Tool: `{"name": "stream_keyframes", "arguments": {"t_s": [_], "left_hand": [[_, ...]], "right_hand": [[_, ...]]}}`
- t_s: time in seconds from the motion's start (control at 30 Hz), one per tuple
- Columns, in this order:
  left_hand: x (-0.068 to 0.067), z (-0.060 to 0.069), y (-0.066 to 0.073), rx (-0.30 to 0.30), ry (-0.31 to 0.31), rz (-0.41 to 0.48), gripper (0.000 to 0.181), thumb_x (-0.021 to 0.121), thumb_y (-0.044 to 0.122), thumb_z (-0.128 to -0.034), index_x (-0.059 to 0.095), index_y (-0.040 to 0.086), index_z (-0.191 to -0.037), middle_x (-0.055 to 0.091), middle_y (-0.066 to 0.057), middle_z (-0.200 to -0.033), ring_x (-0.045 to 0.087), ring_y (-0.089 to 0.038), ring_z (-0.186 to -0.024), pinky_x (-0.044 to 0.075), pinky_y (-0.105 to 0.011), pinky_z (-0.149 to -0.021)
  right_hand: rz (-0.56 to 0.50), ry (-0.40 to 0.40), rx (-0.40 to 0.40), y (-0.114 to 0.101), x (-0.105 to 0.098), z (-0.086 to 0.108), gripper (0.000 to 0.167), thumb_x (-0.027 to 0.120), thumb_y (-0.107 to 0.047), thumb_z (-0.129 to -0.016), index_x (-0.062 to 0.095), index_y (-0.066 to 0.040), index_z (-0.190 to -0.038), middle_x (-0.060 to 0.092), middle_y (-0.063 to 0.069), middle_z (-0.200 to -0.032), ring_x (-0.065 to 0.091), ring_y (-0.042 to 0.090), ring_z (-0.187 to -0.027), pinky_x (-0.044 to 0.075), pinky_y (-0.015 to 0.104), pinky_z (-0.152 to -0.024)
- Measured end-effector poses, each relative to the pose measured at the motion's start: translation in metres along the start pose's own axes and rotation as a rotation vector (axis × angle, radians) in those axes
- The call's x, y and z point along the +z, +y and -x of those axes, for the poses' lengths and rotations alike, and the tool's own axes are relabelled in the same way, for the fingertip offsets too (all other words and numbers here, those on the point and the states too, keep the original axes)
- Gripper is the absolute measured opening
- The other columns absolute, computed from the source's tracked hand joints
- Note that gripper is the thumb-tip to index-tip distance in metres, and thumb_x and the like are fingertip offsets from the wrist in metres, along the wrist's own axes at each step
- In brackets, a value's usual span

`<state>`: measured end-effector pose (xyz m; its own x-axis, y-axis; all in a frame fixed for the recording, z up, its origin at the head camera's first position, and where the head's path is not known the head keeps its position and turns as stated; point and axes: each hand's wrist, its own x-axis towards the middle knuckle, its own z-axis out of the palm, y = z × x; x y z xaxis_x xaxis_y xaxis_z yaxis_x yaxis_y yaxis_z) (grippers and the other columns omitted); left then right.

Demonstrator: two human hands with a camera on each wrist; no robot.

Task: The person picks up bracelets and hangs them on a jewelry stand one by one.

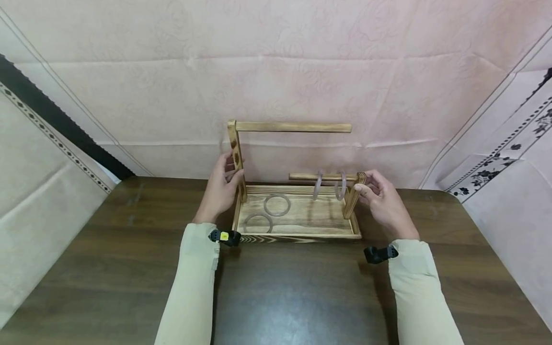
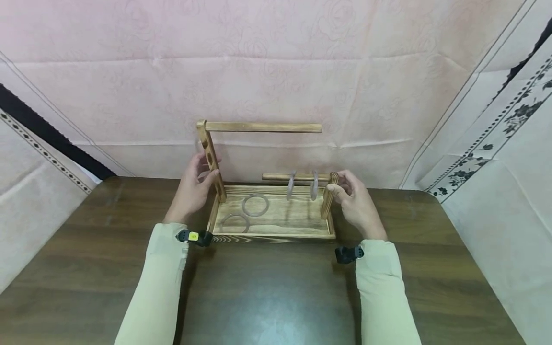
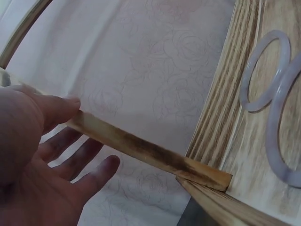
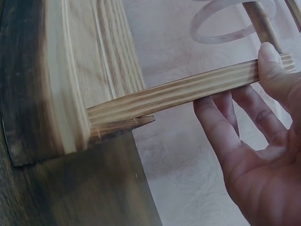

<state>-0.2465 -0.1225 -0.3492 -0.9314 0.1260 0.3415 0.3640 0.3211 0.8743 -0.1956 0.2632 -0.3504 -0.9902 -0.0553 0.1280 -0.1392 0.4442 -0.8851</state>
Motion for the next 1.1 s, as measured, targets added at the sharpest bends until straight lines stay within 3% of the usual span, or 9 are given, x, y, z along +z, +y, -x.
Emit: {"name": "stream_keyframes", "arguments": {"t_s": [0.27,0.4,0.67,0.97,1.1], "left_hand": [[-0.004,-0.001,-0.009,-0.049,-0.083,-0.066,0.041,0.051,0.009,-0.1062,0.044,0.000,-0.146,0.056,-0.019,-0.144,0.054,-0.036,-0.133,0.048,-0.052,-0.110],[-0.006,-0.001,-0.014,-0.047,-0.079,-0.057,0.039,0.053,0.010,-0.1057,0.049,0.000,-0.143,0.059,-0.021,-0.139,0.056,-0.037,-0.130,0.049,-0.053,-0.109],[-0.011,0.000,-0.015,-0.062,-0.070,-0.055,0.037,0.057,0.010,-0.1040,0.052,0.001,-0.140,0.064,-0.020,-0.134,0.059,-0.035,-0.129,0.047,-0.052,-0.111],[-0.009,-0.002,-0.017,-0.028,-0.026,-0.028,0.037,0.057,0.006,-0.1029,0.054,0.001,-0.139,0.065,-0.022,-0.131,0.061,-0.036,-0.127,0.050,-0.051,-0.106],[-0.007,-0.004,-0.017,-0.024,-0.038,-0.025,0.038,0.057,0.006,-0.1030,0.054,0.001,-0.140,0.065,-0.022,-0.131,0.061,-0.036,-0.127,0.050,-0.051,-0.107]], "right_hand": [[-0.012,0.013,0.003,0.003,0.002,0.001,0.030,0.055,-0.023,-0.106,0.049,-0.002,-0.126,0.061,-0.002,-0.111,0.061,0.005,-0.112,0.057,0.029,-0.099],[-0.008,0.017,-0.007,0.003,0.002,-0.001,0.030,0.055,-0.023,-0.106,0.049,-0.002,-0.127,0.060,-0.002,-0.111,0.060,0.002,-0.110,0.057,0.023,-0.095],[-0.017,0.020,0.004,0.001,0.006,-0.002,0.029,0.055,-0.022,-0.106,0.049,-0.002,-0.126,0.060,0.002,-0.112,0.060,0.000,-0.106,0.057,0.023,-0.096],[-0.047,0.056,0.003,-0.003,0.011,0.001,0.032,0.055,-0.023,-0.106,0.050,-0.003,-0.130,0.058,0.001,-0.117,0.059,-0.002,-0.109,0.055,0.017,-0.093],[-0.019,0.091,0.000,-0.003,0.011,0.004,0.033,0.054,-0.024,-0.106,0.051,-0.004,-0.132,0.059,0.001,-0.119,0.059,-0.004,-0.109,0.055,0.016,-0.091]]}}
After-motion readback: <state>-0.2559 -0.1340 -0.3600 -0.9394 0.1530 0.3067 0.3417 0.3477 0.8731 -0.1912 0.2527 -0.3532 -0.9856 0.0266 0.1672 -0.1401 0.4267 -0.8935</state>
